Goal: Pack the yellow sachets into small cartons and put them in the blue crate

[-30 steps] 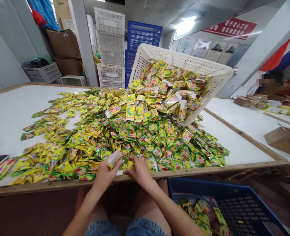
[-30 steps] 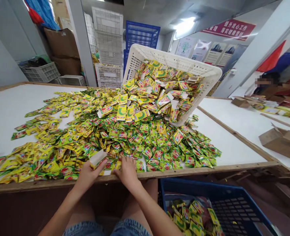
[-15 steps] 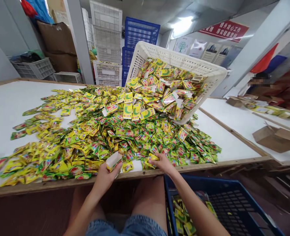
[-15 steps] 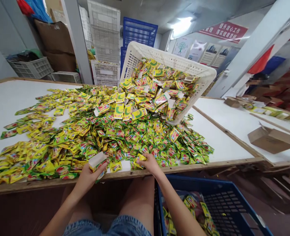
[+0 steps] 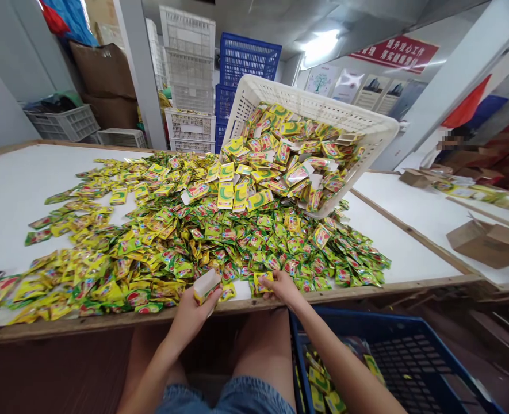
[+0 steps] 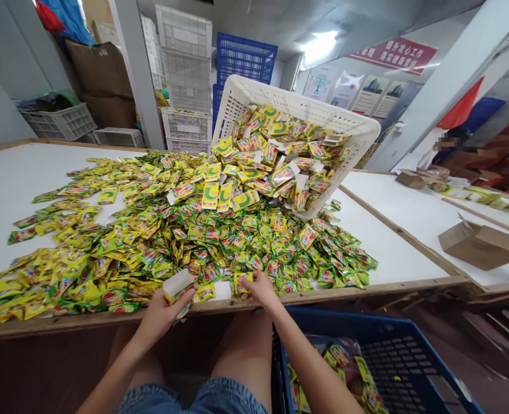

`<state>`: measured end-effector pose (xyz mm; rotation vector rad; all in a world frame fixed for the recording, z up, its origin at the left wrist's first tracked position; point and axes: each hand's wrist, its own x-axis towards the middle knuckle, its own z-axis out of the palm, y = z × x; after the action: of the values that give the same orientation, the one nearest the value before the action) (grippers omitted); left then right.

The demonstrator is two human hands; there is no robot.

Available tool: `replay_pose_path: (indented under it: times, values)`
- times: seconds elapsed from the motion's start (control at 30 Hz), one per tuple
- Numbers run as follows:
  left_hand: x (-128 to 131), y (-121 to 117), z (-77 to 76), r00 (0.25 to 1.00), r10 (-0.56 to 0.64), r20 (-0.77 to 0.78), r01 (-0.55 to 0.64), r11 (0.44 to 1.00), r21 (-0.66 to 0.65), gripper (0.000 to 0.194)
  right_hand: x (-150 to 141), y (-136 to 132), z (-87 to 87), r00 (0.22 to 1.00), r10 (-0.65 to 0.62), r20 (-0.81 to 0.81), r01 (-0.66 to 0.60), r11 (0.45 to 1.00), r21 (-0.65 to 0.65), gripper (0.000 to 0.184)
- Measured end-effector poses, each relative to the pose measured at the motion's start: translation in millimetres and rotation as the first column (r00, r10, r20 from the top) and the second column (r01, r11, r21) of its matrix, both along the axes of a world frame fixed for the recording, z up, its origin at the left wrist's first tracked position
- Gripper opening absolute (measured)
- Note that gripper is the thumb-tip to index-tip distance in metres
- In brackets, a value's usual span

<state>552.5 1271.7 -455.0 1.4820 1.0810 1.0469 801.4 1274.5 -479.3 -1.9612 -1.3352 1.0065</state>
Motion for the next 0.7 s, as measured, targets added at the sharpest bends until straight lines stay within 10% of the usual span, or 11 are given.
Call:
replay_pose_path:
  times: [0.37,0.53,0.7]
  values:
    - [15.2,0.3,2.2,0.996,-0.086,0.025,0.087,0.995,-0.042,0.039,-13.0,3.4,-0.9,0.901,-0.084,0.425,0.094,0.996,-0.002,0.020]
    - [18.9,-0.1,1.0,0.994,-0.108,0.018,0.109,0.993,-0.043,0.037,-17.0,2.5,-9.7,0.924,-0.133,0.358,0.137,0.990,0.013,0.037]
    - [21.7,2.9,-1.0,0.983,-0.117,0.145,0.135,0.983,-0.122,0.040,-11.7,3.6,-14.8,0.987,-0.079,0.143,0.077,0.997,0.022,0.016]
